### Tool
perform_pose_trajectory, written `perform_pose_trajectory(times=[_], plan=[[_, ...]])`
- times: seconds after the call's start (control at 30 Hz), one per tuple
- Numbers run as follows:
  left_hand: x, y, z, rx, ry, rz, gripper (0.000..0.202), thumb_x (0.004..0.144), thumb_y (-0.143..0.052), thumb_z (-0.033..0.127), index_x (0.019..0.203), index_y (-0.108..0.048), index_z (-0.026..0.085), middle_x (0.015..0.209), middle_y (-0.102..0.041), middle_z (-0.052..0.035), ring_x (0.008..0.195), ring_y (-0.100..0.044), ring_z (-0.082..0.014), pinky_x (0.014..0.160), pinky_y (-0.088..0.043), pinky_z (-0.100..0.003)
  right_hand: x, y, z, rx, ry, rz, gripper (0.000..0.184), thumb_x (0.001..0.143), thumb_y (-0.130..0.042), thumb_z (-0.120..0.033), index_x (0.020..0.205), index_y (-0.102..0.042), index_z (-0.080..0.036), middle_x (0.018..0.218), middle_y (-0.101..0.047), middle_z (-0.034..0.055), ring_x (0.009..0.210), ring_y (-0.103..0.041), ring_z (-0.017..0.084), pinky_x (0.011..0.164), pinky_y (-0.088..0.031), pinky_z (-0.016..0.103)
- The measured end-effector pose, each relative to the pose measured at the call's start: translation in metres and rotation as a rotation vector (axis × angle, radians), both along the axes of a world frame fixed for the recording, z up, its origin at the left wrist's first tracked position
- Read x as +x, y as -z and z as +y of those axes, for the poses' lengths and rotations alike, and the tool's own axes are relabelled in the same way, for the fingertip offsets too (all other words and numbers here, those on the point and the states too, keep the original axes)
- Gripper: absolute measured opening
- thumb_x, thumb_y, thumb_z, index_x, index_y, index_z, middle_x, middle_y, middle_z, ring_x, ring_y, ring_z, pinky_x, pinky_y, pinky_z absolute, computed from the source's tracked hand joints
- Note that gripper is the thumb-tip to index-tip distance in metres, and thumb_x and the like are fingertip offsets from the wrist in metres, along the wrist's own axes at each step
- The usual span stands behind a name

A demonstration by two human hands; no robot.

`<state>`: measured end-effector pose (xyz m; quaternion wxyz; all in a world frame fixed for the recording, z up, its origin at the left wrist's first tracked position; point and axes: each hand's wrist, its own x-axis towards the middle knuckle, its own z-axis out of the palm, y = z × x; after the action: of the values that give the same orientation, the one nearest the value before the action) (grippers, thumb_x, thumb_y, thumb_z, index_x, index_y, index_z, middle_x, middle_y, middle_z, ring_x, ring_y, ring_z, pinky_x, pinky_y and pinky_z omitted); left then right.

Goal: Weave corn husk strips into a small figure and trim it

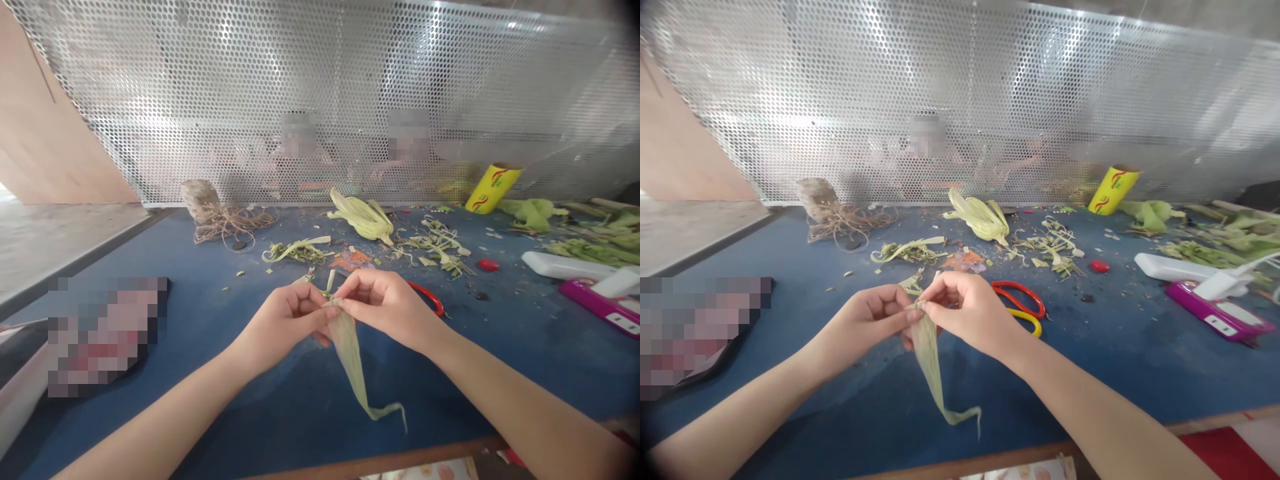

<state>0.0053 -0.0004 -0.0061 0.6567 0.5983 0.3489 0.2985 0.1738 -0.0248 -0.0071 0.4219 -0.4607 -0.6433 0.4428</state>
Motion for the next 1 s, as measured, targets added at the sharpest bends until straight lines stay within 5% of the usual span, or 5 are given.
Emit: perform_pose_trajectory(times=[0.53,0.77,1.0], plan=[[-0.0044,-0.0055,0.0004,-0.089,0.038,0.051,0.016,0.068,-0.069,0.021,0.064,-0.057,0.011,0.060,-0.069,-0.0052,0.057,-0.066,-0.0161,0.056,-0.053,-0.026,0.0026,0.0026,0.0025,-0.006,-0.057,-0.047,0.011,0.073,-0.061,-0.025,0.080,-0.064,-0.016,0.075,-0.067,0.0026,0.070,-0.063,0.014,0.064,-0.051,0.025],[-0.0054,-0.0055,0.0008,-0.303,0.073,-0.026,0.014,0.073,-0.066,0.022,0.068,-0.060,0.010,0.062,-0.069,-0.0060,0.056,-0.065,-0.0130,0.056,-0.052,-0.022,-0.0019,0.0011,-0.0043,0.245,0.042,-0.202,0.007,0.075,-0.055,-0.017,0.075,-0.061,-0.019,0.070,-0.065,0.0007,0.061,-0.060,0.012,0.054,-0.048,0.020],[-0.0017,-0.0063,-0.0018,-0.283,0.087,-0.060,0.022,0.076,-0.061,0.027,0.063,-0.064,0.009,0.056,-0.067,-0.0070,0.050,-0.062,-0.0139,0.054,-0.051,-0.024,-0.0015,0.0028,-0.0037,0.315,0.035,-0.229,0.009,0.076,-0.054,-0.017,0.078,-0.062,-0.019,0.071,-0.065,0.0009,0.061,-0.060,0.012,0.056,-0.050,0.021]])
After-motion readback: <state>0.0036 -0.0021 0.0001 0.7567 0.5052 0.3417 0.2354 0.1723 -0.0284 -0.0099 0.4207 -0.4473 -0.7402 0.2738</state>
